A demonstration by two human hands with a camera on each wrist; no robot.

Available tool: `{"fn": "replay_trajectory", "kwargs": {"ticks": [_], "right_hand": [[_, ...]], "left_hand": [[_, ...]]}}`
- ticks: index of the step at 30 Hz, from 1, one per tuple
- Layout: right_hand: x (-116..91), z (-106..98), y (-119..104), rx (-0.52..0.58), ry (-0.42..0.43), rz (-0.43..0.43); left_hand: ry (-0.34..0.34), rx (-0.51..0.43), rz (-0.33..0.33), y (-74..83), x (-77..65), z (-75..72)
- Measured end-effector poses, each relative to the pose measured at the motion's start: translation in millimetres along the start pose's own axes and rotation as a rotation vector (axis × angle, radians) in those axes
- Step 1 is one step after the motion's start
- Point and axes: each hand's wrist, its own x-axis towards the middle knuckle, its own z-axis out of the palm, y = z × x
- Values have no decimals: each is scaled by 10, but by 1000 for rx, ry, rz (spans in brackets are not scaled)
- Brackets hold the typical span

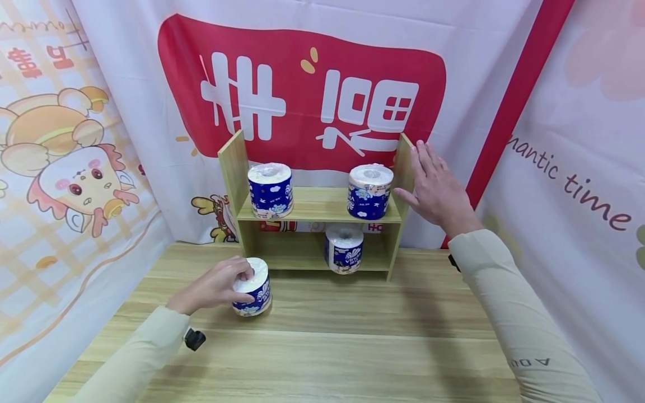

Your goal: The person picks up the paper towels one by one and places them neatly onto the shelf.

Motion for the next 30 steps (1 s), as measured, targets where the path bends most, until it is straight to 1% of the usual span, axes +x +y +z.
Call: {"fn": "replay_trajectory", "kwargs": {"ticks": [6,11,17,21,30], "right_hand": [[-8,-4,8,-4,3,2],[-12,-4,7,-2,6,-2],[-11,-4,0,-3,13,-9],[-13,-4,1,-4,15,-9],[-9,-2,3,-15,13,-11]], "left_hand": [[-7,11,19,106,111,-3],[-23,21,13,202,196,-4],[-26,25,44,279,300,9],[-35,19,43,323,371,28],[-10,17,105,391,530,57]]}}
